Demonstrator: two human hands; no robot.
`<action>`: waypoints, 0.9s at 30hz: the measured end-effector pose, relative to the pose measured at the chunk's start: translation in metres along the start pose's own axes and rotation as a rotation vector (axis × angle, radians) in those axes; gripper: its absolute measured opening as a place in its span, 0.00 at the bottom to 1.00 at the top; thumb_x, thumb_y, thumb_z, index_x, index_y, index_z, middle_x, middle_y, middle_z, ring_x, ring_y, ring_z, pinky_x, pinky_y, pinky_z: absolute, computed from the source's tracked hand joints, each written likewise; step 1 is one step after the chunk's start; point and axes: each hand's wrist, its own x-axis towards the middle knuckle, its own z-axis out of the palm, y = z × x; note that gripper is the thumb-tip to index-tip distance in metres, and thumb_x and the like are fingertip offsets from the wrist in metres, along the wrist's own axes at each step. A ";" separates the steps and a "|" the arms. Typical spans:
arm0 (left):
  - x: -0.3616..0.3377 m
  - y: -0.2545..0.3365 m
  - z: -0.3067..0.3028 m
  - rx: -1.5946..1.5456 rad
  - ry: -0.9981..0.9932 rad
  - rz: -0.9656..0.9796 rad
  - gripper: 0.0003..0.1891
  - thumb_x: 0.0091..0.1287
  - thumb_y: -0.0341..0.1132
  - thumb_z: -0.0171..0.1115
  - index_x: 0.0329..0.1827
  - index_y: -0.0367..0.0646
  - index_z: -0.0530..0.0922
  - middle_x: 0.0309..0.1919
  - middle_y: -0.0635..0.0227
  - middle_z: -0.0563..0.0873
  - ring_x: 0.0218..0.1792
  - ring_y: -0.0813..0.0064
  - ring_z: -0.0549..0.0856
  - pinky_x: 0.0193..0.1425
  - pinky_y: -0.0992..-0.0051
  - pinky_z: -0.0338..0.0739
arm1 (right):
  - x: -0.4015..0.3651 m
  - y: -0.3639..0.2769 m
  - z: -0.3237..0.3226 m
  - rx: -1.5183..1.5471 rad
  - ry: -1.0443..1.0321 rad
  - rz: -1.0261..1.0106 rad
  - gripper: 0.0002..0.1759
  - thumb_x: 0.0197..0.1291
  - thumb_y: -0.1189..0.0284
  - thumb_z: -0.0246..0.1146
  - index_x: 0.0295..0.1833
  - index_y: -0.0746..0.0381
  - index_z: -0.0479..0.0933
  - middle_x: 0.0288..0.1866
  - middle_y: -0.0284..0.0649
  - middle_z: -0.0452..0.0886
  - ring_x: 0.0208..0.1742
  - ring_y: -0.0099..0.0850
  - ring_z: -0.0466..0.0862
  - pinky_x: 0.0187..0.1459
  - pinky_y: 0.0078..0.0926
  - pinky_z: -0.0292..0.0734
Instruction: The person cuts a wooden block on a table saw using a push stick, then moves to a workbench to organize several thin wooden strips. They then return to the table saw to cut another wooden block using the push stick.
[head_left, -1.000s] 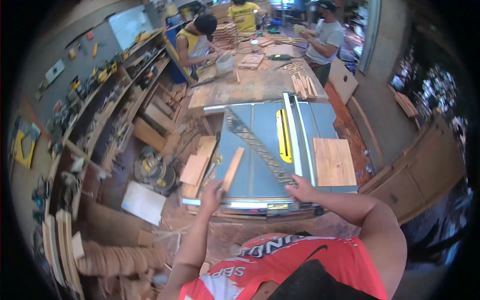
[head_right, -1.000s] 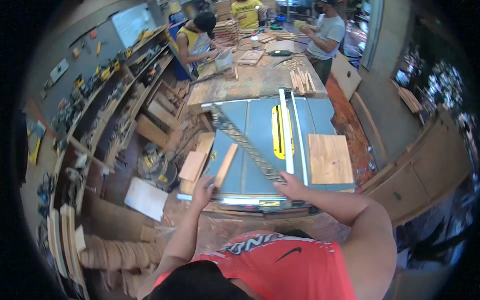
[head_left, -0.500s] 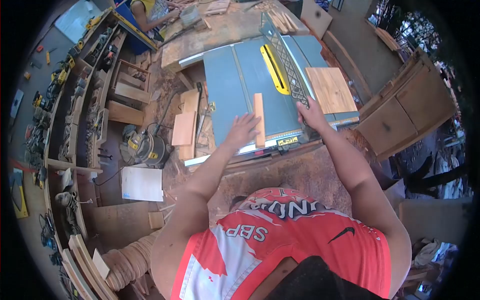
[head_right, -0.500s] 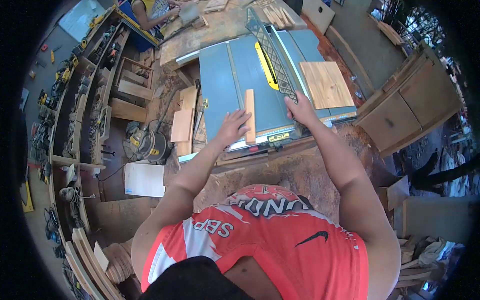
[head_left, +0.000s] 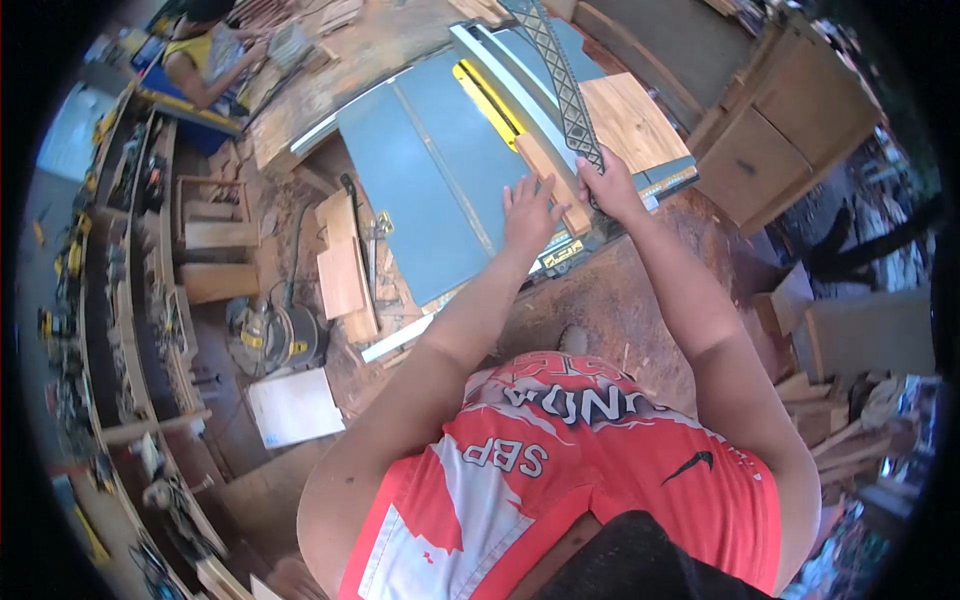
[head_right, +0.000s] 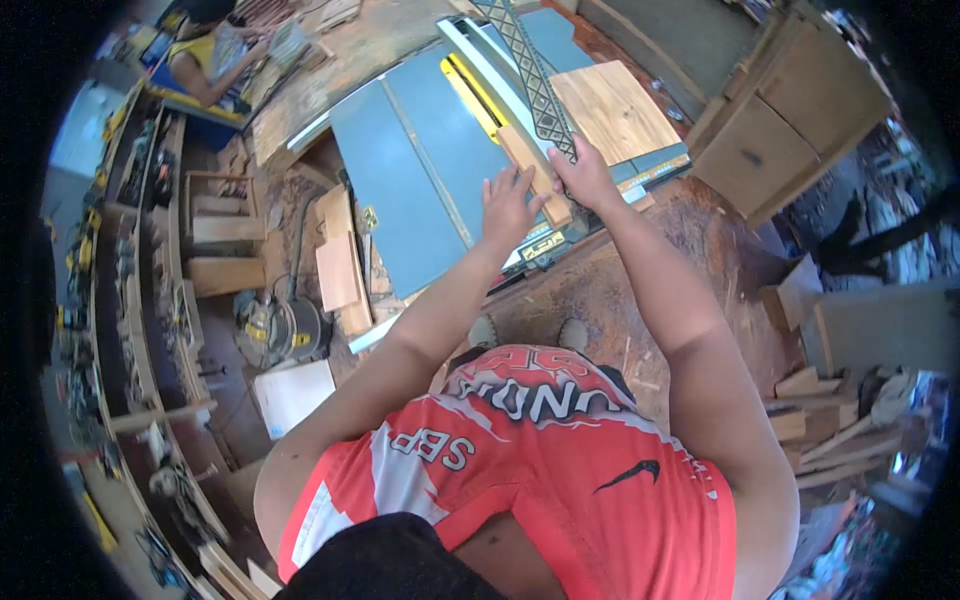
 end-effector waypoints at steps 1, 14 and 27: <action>0.000 0.000 -0.001 -0.015 -0.019 0.017 0.34 0.66 0.53 0.66 0.72 0.48 0.71 0.72 0.52 0.70 0.75 0.51 0.66 0.77 0.44 0.52 | 0.000 0.004 0.001 -0.007 0.025 0.015 0.13 0.71 0.64 0.60 0.47 0.65 0.73 0.23 0.34 0.78 0.20 0.23 0.78 0.25 0.25 0.74; 0.002 -0.018 -0.030 -0.038 -0.262 0.144 0.51 0.64 0.57 0.65 0.80 0.33 0.52 0.78 0.44 0.58 0.81 0.53 0.53 0.82 0.50 0.40 | 0.006 0.006 0.007 -0.097 0.119 0.020 0.10 0.71 0.68 0.59 0.44 0.64 0.73 0.20 0.33 0.76 0.18 0.23 0.78 0.21 0.25 0.71; -0.001 -0.016 -0.024 0.042 -0.177 0.173 0.49 0.64 0.58 0.66 0.79 0.35 0.56 0.77 0.46 0.61 0.80 0.54 0.58 0.81 0.50 0.47 | 0.003 0.008 0.003 0.009 0.011 -0.002 0.10 0.71 0.68 0.60 0.46 0.65 0.73 0.24 0.35 0.77 0.20 0.23 0.78 0.23 0.25 0.74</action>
